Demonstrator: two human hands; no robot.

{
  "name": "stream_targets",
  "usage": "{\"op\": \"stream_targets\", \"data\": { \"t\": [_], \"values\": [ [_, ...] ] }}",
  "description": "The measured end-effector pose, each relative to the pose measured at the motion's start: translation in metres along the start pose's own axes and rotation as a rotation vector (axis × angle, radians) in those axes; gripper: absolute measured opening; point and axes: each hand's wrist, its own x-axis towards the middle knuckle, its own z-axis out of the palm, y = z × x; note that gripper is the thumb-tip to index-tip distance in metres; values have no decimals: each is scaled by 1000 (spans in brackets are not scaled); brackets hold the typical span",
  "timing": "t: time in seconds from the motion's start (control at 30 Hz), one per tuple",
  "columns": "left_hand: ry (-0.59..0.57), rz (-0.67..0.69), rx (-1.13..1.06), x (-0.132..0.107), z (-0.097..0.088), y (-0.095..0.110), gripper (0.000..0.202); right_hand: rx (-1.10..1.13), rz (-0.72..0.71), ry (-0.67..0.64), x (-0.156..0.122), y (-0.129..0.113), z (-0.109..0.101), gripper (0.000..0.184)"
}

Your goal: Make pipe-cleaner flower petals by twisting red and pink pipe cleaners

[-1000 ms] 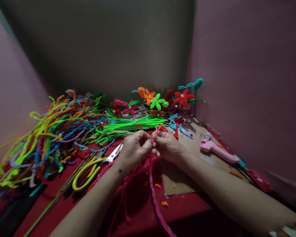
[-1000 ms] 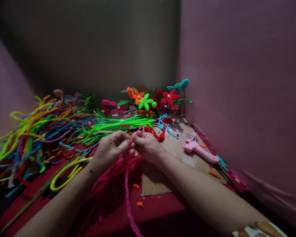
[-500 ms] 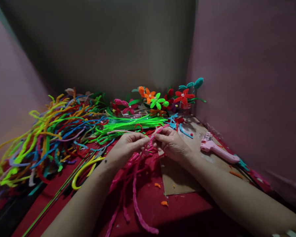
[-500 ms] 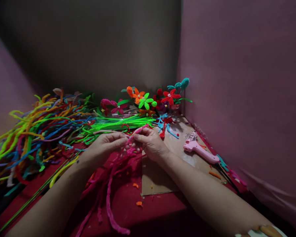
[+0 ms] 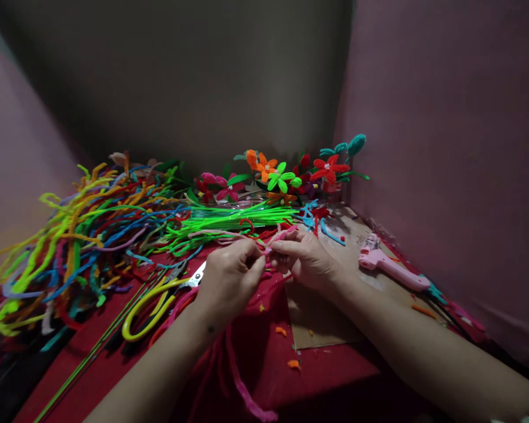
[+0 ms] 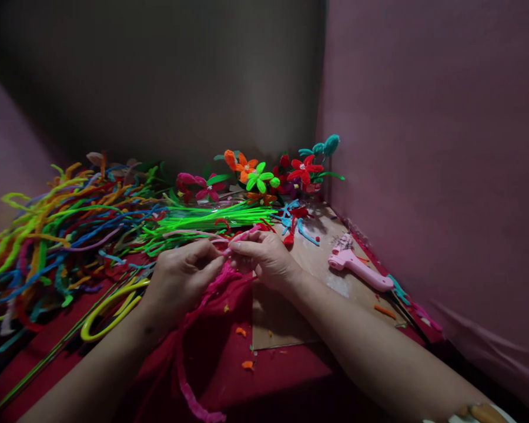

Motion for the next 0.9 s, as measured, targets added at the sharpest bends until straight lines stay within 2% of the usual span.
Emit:
{"op": "stream_targets", "data": {
  "t": [0.1, 0.23, 0.4, 0.6, 0.67, 0.8, 0.83, 0.9],
  "values": [
    [16, 137, 183, -3, 2, -2, 20, 15, 31, 16, 1, 1, -1, 13],
    [-9, 159, 184, -4, 3, -3, 19, -9, 38, 18, 1, -1, 0, 13],
    [-50, 3, -77, -2, 0, 1, 22, -19, 7, -14, -2, -5, 2, 15],
    [-180, -195, -349, 6, -5, 7, 24, -46, 30, 25, -4, -5, 2, 17],
    [-181, -217, -396, 9, -17, 5, 22, -43, 45, 53, -4, -6, 2, 17],
    [-16, -352, -346, 5, -59, -18, 20, 16, 72, 104, -3, -7, 1, 17],
    [-28, -377, -273, 1, -70, -29, 21, 40, 75, 96, -2, -7, 1, 17],
    [-174, -349, -40, -11, -86, -53, 20, 86, 80, 55, -2, -5, 0, 16]
  ]
}}
